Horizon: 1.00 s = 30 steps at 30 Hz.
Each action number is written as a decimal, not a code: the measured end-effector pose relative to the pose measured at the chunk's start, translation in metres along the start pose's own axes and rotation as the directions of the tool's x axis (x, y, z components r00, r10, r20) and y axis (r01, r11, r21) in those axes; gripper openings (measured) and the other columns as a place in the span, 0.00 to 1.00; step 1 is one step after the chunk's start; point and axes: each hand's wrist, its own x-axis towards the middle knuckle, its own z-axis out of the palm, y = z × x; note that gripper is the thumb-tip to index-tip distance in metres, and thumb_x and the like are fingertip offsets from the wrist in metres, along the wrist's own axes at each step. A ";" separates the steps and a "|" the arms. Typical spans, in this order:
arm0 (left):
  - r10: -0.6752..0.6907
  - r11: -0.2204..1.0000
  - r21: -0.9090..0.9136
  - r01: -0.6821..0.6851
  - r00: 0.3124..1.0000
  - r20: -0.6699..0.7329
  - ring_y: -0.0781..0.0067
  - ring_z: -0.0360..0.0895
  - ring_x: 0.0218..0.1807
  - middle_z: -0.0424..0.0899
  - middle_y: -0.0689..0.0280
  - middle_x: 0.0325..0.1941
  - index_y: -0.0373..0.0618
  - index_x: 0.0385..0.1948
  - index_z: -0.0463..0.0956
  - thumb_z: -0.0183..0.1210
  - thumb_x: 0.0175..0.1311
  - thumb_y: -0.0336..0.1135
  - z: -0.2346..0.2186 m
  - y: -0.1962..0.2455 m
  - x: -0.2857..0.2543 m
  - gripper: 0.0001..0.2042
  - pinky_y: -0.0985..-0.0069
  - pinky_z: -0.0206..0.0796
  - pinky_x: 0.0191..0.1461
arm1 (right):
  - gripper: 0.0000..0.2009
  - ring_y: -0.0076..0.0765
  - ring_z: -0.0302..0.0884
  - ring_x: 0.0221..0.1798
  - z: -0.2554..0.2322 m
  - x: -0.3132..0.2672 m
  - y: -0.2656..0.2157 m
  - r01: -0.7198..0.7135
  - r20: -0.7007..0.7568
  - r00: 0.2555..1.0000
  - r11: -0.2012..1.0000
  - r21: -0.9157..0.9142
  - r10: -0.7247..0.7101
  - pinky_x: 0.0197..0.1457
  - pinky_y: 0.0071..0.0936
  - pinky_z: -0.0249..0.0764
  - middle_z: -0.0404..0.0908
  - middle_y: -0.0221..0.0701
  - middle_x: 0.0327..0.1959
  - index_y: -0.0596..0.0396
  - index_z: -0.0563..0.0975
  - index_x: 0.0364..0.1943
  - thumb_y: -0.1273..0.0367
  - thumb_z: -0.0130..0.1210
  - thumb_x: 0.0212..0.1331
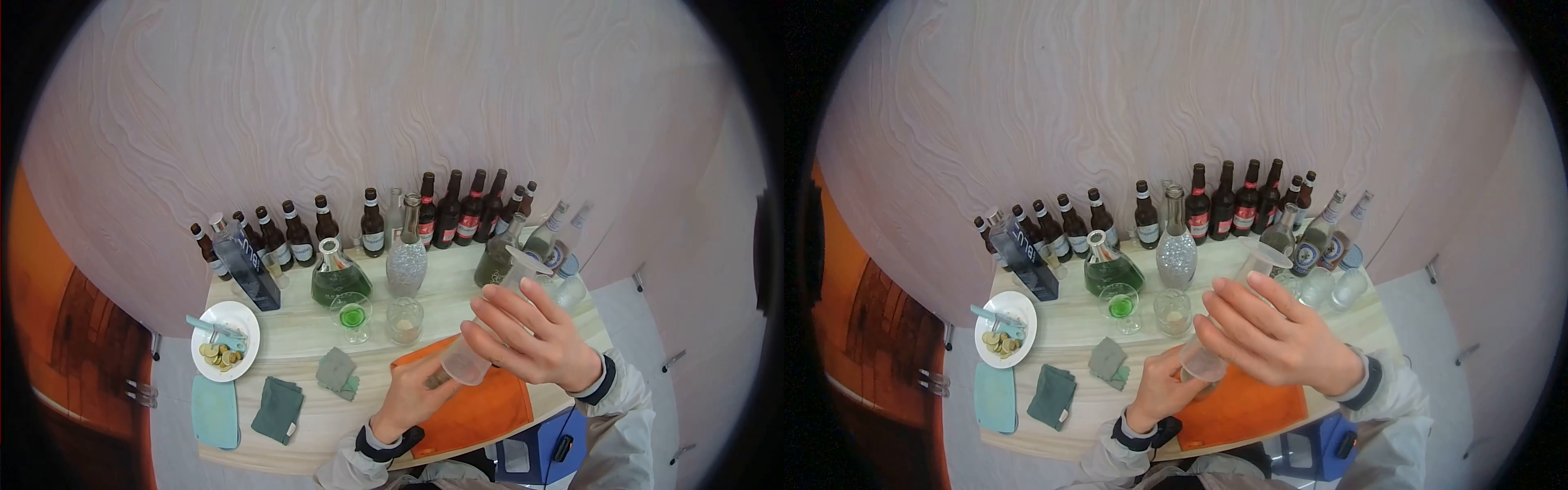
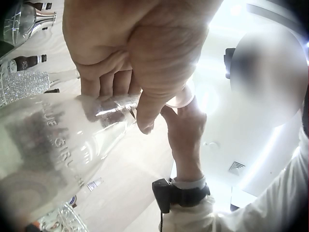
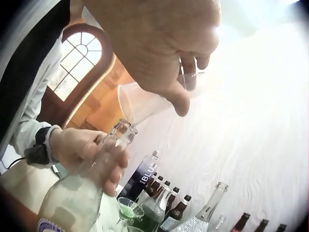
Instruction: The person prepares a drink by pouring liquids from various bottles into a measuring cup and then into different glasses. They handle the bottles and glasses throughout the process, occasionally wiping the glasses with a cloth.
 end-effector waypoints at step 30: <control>-0.187 0.977 -0.114 0.179 0.980 -0.069 0.74 0.83 0.53 0.87 0.60 0.53 0.32 0.53 0.80 0.65 0.68 0.22 0.012 0.012 0.075 0.14 0.74 0.73 0.60 | 0.24 0.51 0.85 0.49 0.061 -0.185 -0.181 -0.834 0.474 0.173 -0.128 0.537 0.863 0.53 0.38 0.81 0.84 0.42 0.47 0.60 0.80 0.52 0.73 0.77 0.49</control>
